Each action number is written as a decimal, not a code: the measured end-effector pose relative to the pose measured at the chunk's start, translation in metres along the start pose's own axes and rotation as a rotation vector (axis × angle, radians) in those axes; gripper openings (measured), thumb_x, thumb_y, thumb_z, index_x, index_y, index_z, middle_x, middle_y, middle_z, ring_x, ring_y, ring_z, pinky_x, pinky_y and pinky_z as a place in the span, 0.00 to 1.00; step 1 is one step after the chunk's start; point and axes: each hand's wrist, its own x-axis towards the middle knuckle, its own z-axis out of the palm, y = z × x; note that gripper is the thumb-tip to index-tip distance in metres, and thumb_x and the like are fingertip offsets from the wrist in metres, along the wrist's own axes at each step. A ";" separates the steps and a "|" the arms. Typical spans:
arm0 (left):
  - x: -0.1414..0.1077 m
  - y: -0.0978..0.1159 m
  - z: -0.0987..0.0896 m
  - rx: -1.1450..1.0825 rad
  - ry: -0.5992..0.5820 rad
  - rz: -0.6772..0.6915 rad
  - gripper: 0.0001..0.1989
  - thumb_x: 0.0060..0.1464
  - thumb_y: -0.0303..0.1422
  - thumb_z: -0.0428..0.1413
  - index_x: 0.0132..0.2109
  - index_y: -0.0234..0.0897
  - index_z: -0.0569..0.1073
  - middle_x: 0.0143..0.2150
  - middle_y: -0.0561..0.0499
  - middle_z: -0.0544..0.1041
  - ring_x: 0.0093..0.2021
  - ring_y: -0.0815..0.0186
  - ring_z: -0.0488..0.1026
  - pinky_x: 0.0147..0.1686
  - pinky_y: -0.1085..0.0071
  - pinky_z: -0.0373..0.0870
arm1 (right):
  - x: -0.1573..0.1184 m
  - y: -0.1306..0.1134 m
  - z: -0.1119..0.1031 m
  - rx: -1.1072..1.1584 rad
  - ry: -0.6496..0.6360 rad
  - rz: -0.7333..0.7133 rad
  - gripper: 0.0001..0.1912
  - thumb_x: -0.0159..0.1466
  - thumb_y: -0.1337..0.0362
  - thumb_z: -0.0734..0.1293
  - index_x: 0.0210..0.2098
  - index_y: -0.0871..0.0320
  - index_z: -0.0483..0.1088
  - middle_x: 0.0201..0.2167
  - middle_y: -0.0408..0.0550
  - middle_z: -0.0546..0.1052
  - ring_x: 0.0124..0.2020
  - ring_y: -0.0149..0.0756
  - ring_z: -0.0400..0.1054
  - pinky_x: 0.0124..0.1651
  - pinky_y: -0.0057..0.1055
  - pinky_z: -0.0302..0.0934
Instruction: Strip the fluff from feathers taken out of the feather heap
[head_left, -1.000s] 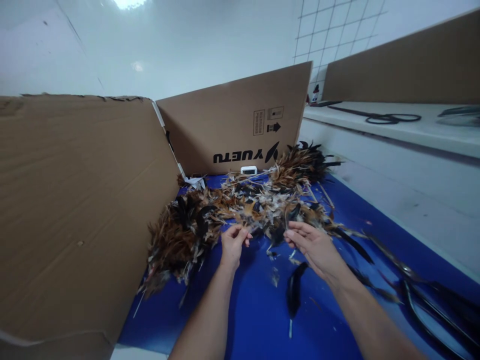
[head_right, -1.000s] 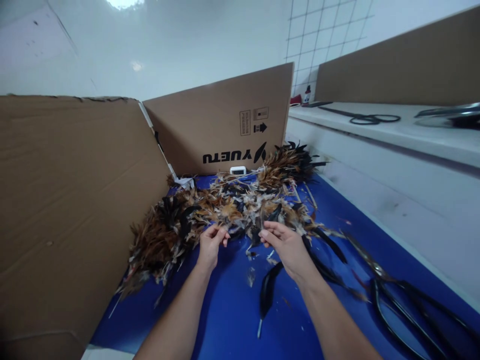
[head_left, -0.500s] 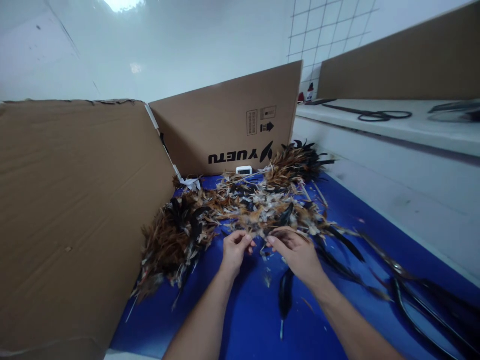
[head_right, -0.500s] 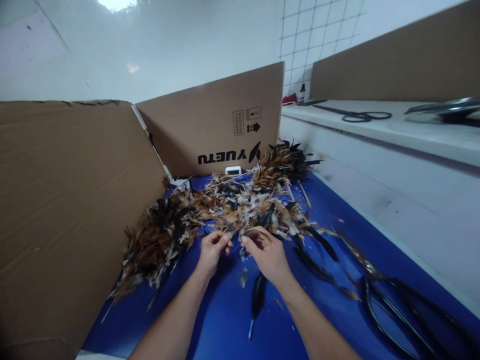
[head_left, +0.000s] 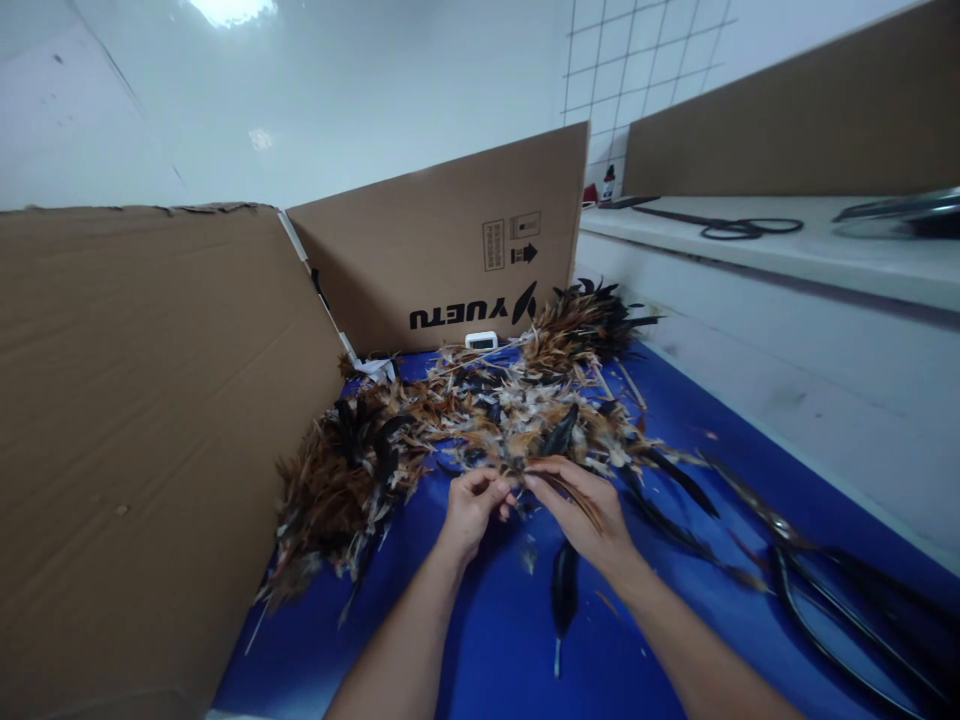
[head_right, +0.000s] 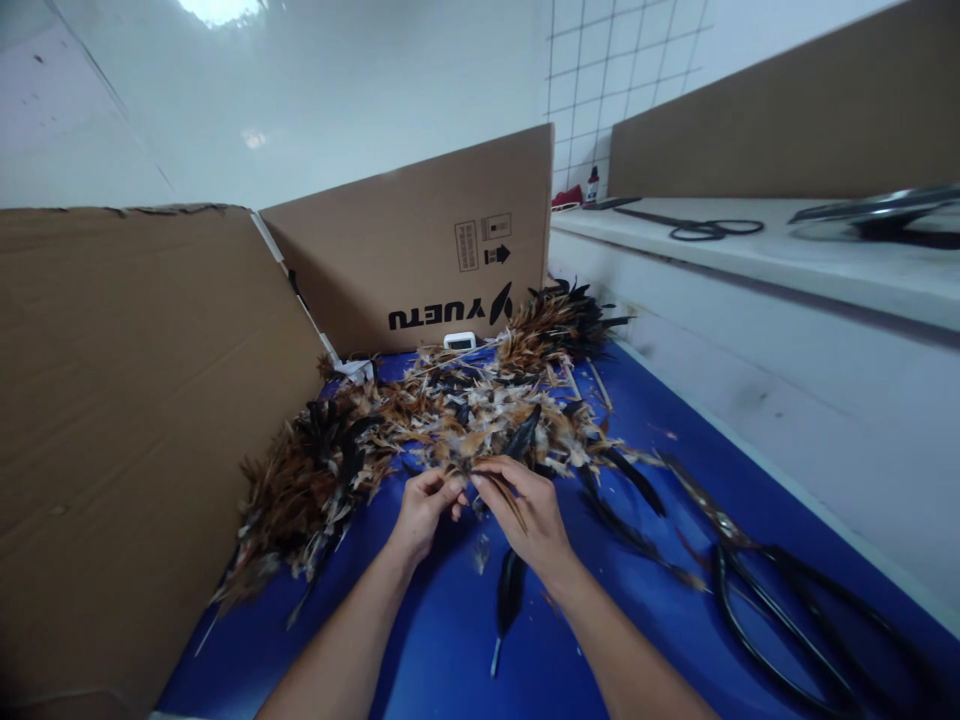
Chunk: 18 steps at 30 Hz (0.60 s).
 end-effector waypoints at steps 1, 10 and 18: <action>0.000 0.000 0.000 -0.001 0.000 0.001 0.14 0.46 0.39 0.61 0.26 0.30 0.72 0.21 0.52 0.72 0.17 0.75 0.63 0.19 0.76 0.60 | 0.000 0.001 0.000 -0.001 0.006 -0.006 0.06 0.60 0.62 0.64 0.35 0.54 0.71 0.35 0.45 0.76 0.36 0.35 0.71 0.40 0.29 0.65; -0.001 0.003 0.001 0.023 -0.022 0.002 0.15 0.46 0.39 0.61 0.25 0.30 0.72 0.20 0.52 0.71 0.16 0.76 0.62 0.19 0.76 0.59 | 0.000 0.007 0.002 -0.017 -0.041 -0.089 0.07 0.60 0.61 0.64 0.35 0.55 0.72 0.35 0.48 0.76 0.36 0.36 0.72 0.38 0.29 0.66; -0.001 0.003 0.001 0.031 -0.024 -0.010 0.16 0.45 0.41 0.61 0.25 0.30 0.72 0.20 0.52 0.71 0.17 0.75 0.62 0.20 0.77 0.59 | 0.000 0.014 0.001 -0.047 -0.092 -0.140 0.08 0.61 0.61 0.63 0.37 0.55 0.72 0.37 0.50 0.77 0.38 0.38 0.72 0.40 0.31 0.66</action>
